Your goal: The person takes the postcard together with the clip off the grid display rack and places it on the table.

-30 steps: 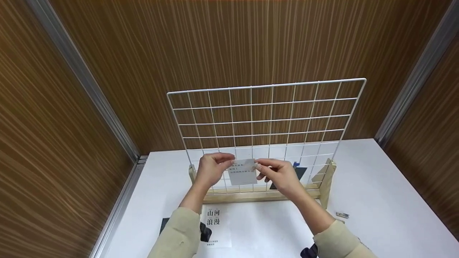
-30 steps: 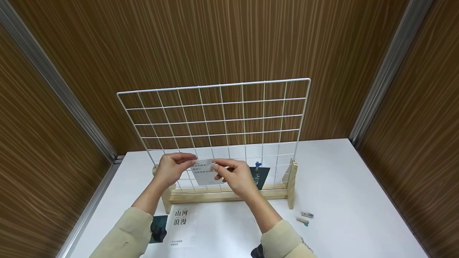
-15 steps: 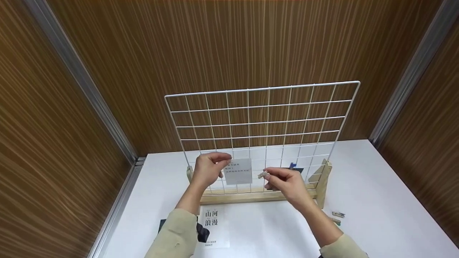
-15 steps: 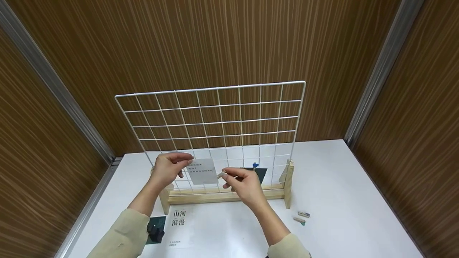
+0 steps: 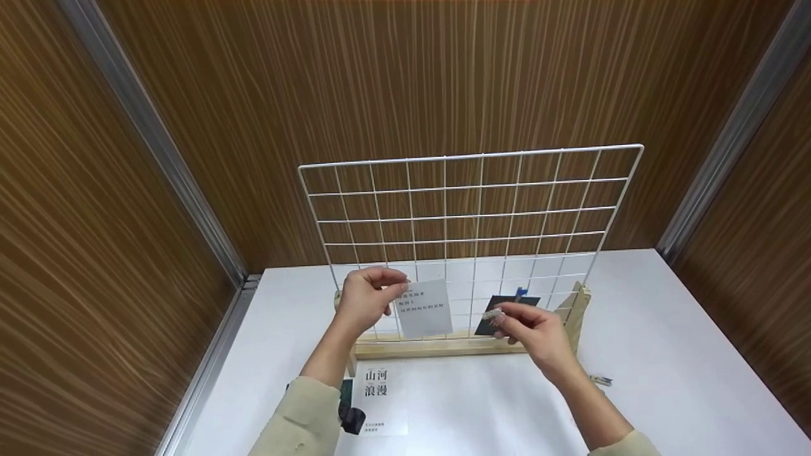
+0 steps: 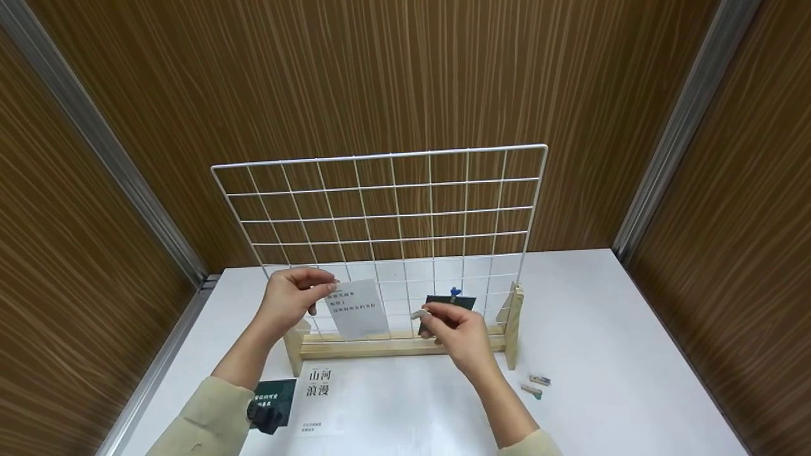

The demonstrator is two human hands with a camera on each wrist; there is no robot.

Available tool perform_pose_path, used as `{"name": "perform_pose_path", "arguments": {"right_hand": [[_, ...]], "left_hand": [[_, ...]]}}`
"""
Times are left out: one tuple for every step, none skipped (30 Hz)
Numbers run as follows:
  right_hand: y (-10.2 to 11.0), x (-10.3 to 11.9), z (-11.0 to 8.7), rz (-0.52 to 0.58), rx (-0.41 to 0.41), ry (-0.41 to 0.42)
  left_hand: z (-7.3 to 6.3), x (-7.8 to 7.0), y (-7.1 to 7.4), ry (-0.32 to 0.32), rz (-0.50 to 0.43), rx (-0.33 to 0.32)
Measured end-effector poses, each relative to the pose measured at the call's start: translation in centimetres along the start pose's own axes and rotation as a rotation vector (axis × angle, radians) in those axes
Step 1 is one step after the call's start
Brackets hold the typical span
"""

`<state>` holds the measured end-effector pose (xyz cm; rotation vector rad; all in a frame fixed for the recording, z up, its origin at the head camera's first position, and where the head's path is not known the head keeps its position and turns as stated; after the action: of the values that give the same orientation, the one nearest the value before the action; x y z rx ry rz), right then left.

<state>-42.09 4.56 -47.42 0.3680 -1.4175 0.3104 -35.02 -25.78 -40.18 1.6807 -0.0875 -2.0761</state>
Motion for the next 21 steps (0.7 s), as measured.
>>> {"name": "perform_pose_path", "arguments": {"right_hand": [[0.2, -0.1, -0.1, 0.001, -0.006, -0.004], [0.4, -0.2, -0.3, 0.003, -0.011, -0.005], [0.7, -0.3, -0.4, 0.008, -0.02, -0.007], [0.9, -0.4, -0.5, 0.014, -0.028, -0.01], [1.2, -0.5, -0.6, 0.019, -0.038, -0.013], [1.4, -0.6, -0.8, 0.028, -0.047, -0.018], [1.7, -0.7, -1.0, 0.031, -0.057, -0.024], [1.9, -0.8, -1.2, 0.035, -0.063, -0.026], [2.1, -0.9, -1.5, 0.042, -0.069, -0.027], [2.4, -1.0, -1.6, 0.048, -0.073, -0.027], [2.7, -1.1, -1.7, 0.048, -0.078, -0.028], [3.0, -1.2, -1.8, 0.046, -0.084, -0.033], [3.3, -1.3, -1.9, 0.042, -0.092, -0.036], [3.6, -1.4, -2.1, 0.036, -0.098, -0.039], [4.0, -1.5, -2.2, 0.029, -0.108, -0.043], [4.4, -1.6, -2.3, 0.018, -0.113, -0.046], [4.7, -1.7, -2.4, 0.005, -0.123, -0.054], [5.1, -1.8, -2.5, -0.006, -0.13, -0.06], [5.5, -1.8, -2.6, -0.019, -0.134, -0.064], [5.9, -1.9, -2.7, -0.032, -0.137, -0.068], [6.3, -2.0, -2.8, -0.044, -0.141, -0.072]], "left_hand": [[-0.1, -0.1, 0.0, 0.001, -0.003, 0.005], [-0.3, -0.2, 0.0, 0.002, -0.009, 0.01], [-0.4, -0.3, -0.1, 0.004, -0.012, 0.016], [-0.5, -0.4, -0.1, 0.009, -0.014, 0.021], [-0.7, -0.4, -0.1, 0.014, -0.015, 0.027], [-0.8, -0.5, -0.1, 0.02, -0.014, 0.031], [-1.1, -0.6, -0.1, 0.027, -0.016, 0.035], [-1.4, -0.6, -0.2, 0.031, -0.02, 0.039], [-1.7, -0.6, -0.2, 0.037, -0.023, 0.042], [-1.8, -0.6, -0.2, 0.044, -0.027, 0.046], [-1.9, -0.6, -0.3, 0.046, -0.032, 0.049], [-2.0, -0.6, -0.3, 0.049, -0.036, 0.053], [-2.1, -0.5, -0.4, 0.048, -0.04, 0.059], [-2.2, -0.5, -0.5, 0.048, -0.044, 0.065], [-2.4, -0.4, -0.6, 0.048, -0.046, 0.072], [-2.5, -0.4, -0.7, 0.046, -0.049, 0.079], [-2.6, -0.3, -0.8, 0.043, -0.053, 0.086], [-2.7, -0.2, -0.9, 0.041, -0.056, 0.093], [-2.8, -0.1, -1.0, 0.04, -0.059, 0.099], [-2.9, -0.1, -1.1, 0.04, -0.061, 0.103], [-3.0, 0.0, -1.2, 0.04, -0.064, 0.107]]}}
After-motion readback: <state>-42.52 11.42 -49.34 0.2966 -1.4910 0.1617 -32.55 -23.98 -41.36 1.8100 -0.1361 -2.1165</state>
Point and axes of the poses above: each hand's wrist, its own z-axis towards the middle knuckle, its own y-axis out of the back of the hand, x = y × z, the point moved 5 cm from there along z, towards the middle knuckle, and after that the axes turned 4 degrees about -y, right-handed, at the moved point
